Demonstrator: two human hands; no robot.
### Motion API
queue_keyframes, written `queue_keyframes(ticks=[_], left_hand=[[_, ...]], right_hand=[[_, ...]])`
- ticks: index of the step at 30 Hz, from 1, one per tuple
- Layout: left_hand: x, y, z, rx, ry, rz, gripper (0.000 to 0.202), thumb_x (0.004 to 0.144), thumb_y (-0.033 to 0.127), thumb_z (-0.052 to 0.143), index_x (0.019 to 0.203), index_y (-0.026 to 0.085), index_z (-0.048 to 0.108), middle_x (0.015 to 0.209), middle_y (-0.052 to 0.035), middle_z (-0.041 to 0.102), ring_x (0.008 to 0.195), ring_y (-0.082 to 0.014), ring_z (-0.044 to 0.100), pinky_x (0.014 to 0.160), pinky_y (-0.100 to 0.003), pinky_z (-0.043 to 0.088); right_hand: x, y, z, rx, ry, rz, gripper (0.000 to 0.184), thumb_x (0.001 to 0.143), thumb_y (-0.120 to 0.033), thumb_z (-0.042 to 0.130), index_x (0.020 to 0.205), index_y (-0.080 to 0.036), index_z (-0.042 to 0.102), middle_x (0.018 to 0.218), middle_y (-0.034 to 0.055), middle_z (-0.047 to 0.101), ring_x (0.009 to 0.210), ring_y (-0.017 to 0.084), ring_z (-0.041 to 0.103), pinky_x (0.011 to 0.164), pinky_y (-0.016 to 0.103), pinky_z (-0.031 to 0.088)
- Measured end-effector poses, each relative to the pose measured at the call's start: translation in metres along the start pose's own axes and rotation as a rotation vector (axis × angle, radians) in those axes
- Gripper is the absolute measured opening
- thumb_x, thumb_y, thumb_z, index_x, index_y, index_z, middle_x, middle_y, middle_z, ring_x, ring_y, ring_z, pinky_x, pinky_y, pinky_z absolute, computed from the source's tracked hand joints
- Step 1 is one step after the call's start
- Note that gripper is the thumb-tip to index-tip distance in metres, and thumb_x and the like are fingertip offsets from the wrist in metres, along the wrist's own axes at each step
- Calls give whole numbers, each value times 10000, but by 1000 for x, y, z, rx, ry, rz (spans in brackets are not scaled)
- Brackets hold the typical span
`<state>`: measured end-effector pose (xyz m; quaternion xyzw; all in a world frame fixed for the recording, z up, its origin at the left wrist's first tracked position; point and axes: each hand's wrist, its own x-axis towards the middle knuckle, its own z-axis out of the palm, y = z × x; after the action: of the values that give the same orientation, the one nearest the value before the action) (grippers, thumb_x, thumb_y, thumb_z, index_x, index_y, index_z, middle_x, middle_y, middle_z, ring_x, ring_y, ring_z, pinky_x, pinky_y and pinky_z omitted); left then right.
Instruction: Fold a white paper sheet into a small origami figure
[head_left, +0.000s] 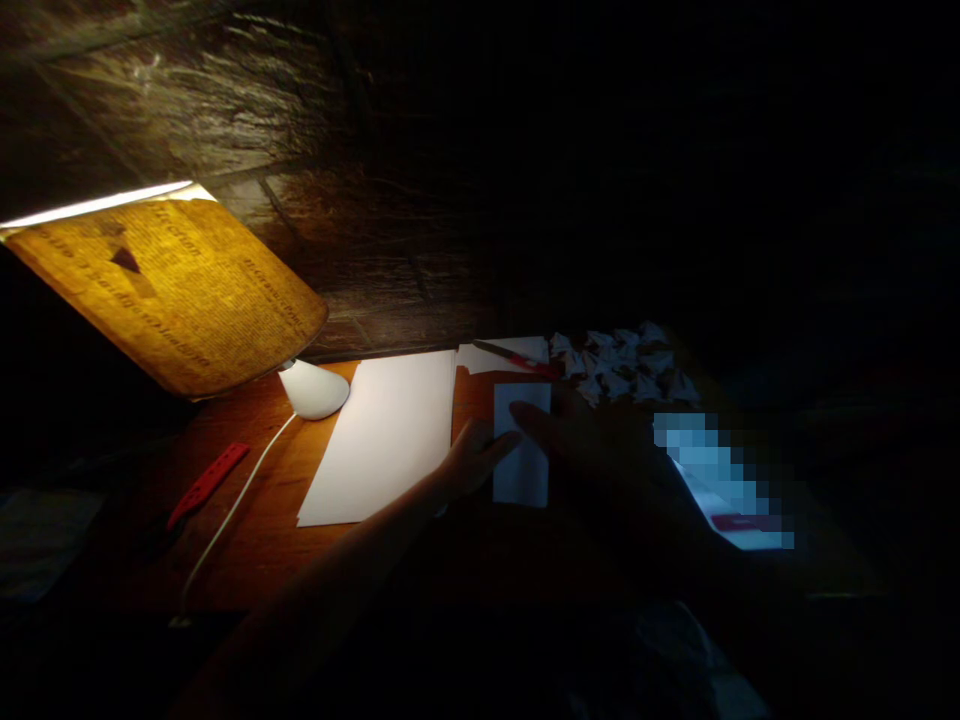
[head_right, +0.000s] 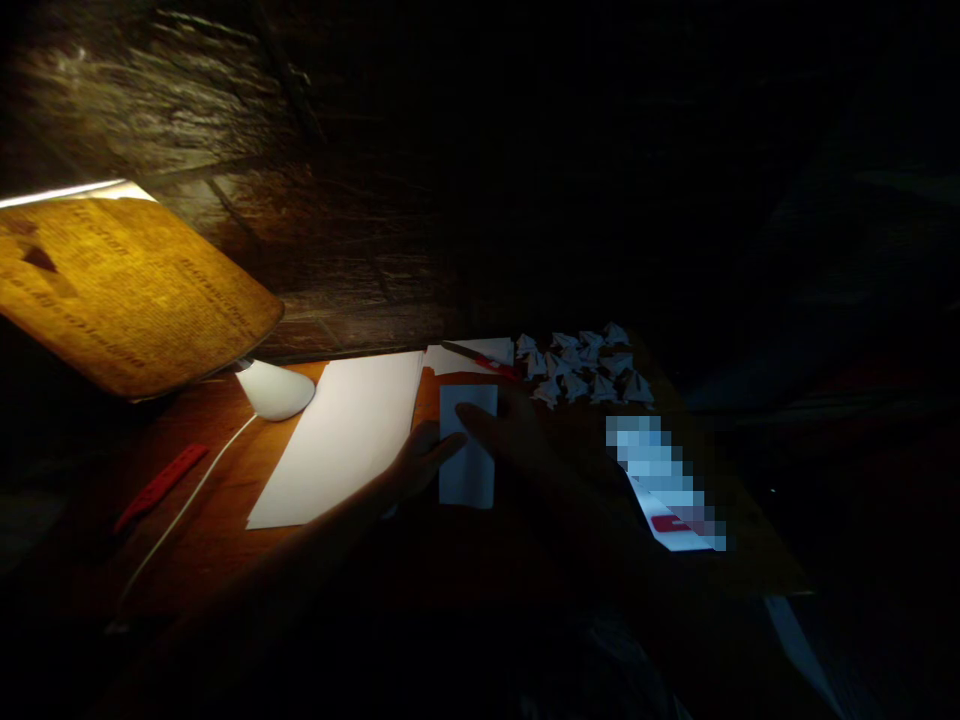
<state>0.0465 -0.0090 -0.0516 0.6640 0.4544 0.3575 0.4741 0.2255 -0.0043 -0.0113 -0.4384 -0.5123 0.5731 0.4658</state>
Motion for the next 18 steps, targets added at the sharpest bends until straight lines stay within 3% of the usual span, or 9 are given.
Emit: queue_keyframes(ticks=[9, 18], left_hand=[[-1, 2, 0, -92, 28, -24, 552, 802, 681, 682, 727, 135, 652, 648, -33, 629, 577, -135, 556, 525, -244, 432], [0, 7, -1, -197, 49, -55, 591, 735, 709, 736, 663, 131, 631, 597, -27, 592, 546, -123, 508, 498, -242, 396]], right_hand=[[3, -3, 0, 55, -7, -14, 362, 736, -460, 797, 976, -191, 757, 828, 57, 747, 652, 185, 657, 583, 322, 550], [12, -4, -4, 0, 86, -42, 396, 713, -573, 771, 653, -201, 647, 669, 15, 648, 630, 157, 568, 560, 281, 471]])
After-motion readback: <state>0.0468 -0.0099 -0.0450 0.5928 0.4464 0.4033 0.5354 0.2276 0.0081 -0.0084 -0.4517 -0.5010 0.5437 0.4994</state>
